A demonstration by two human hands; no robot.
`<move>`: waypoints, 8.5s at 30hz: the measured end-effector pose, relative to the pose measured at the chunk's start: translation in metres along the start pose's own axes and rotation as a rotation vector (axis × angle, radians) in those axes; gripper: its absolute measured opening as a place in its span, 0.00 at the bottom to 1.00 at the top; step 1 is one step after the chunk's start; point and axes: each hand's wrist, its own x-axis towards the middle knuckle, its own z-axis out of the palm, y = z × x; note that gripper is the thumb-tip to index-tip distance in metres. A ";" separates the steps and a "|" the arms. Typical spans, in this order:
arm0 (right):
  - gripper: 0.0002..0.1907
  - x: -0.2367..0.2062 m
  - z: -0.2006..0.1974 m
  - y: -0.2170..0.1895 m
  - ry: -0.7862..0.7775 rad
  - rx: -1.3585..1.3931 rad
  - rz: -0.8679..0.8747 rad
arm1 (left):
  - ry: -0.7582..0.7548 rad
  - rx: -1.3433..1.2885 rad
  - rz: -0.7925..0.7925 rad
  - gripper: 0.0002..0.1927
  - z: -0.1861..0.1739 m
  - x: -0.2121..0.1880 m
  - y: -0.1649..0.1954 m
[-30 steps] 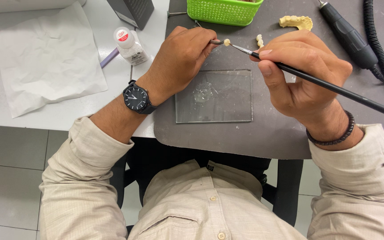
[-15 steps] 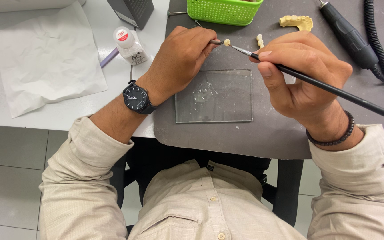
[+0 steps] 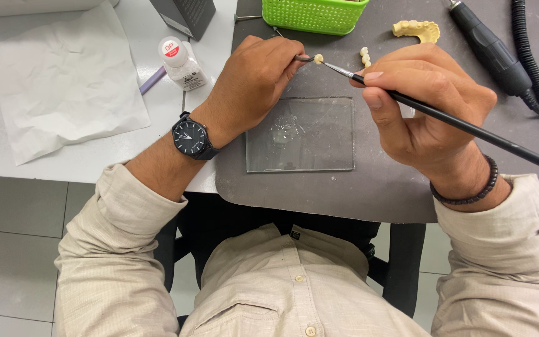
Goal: The person applies porcelain with a fine brush to individual denture teeth on a glass slab, holding each tooth with fingers or tweezers. They use scissors-like tweezers to pick up and reposition a tooth, then continue building up material on the tooth surface with the brush.
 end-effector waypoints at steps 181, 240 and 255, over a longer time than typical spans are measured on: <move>0.15 -0.030 -0.048 0.006 -0.315 0.631 0.342 | -0.542 -2.129 -0.645 0.18 0.037 -0.009 0.097; 0.22 -0.027 -0.058 -0.004 -0.415 0.317 0.577 | -0.428 -1.735 -0.609 0.18 0.039 0.005 0.097; 0.24 -0.028 -0.057 -0.003 -0.401 0.327 0.558 | -0.437 -1.733 -0.614 0.18 0.039 0.006 0.097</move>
